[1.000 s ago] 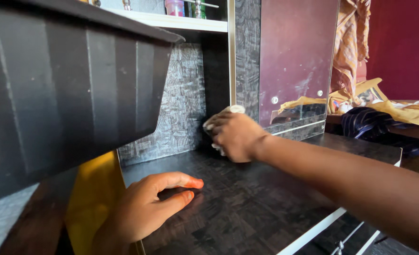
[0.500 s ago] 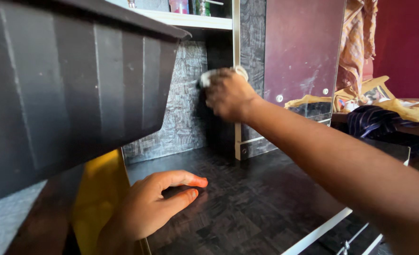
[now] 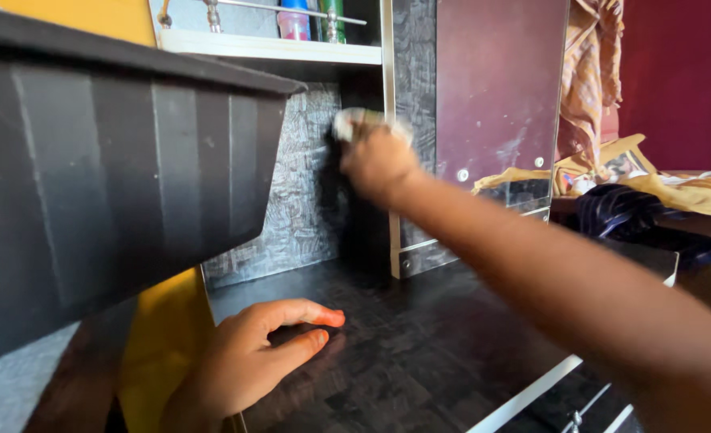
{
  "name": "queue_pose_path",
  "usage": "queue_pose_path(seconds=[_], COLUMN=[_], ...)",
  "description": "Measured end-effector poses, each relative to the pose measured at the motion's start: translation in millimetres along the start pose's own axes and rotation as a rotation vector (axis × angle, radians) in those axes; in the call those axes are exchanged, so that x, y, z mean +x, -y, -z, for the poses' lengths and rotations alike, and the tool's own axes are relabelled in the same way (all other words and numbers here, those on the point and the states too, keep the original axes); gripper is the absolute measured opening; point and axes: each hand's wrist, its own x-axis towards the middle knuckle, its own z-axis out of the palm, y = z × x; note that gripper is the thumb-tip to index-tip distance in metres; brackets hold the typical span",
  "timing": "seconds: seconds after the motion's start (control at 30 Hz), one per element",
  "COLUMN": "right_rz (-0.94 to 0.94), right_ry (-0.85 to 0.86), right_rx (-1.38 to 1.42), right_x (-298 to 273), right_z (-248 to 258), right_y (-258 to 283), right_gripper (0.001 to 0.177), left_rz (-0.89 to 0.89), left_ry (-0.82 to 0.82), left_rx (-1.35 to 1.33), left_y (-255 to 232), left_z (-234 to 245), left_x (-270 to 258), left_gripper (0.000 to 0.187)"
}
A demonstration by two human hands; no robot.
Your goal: The person wipes the top surface and the interior back panel of a dark-colored vanity unit using a small patterned cloth. The person repeatedly rubs the cloth over the flat surfaces and the vertical back panel inside the vanity's open compartment.
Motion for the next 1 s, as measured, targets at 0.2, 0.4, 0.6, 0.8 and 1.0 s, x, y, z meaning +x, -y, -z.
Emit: queue_pose_path(seconds=[0.2,0.4,0.6,0.8,1.0], right_rz=[-0.296,-0.512,-0.428,-0.685,-0.396], right_ry=[0.018,-0.632,-1.143,-1.116,-0.957], right_rx=[1.321,2.981,3.459,3.326,3.076], right_x=[-23.9,14.8,55.0,75.0,75.7], right_z=[46.5,50.2,117.5,158.8,120.7], right_y=[-9.6,-42.0,-63.9,-42.1,-2.7], right_gripper=[0.023,0.015,0.055,0.107,0.118], left_rz=[0.131,-0.018,0.052,0.195,0.099], left_ry=[0.043,0.039,0.096,0.066,0.067], left_rx=[-0.046,0.031,-0.048,-0.055,-0.045], left_y=[-34.9,-61.1,-51.8,-61.8,-62.5], left_z=[11.2,-1.8,18.5,32.6,36.9], left_x=[-15.3,-21.7,-41.9,-43.9,-41.5], left_gripper=[0.032,0.027,0.026,0.028,0.027])
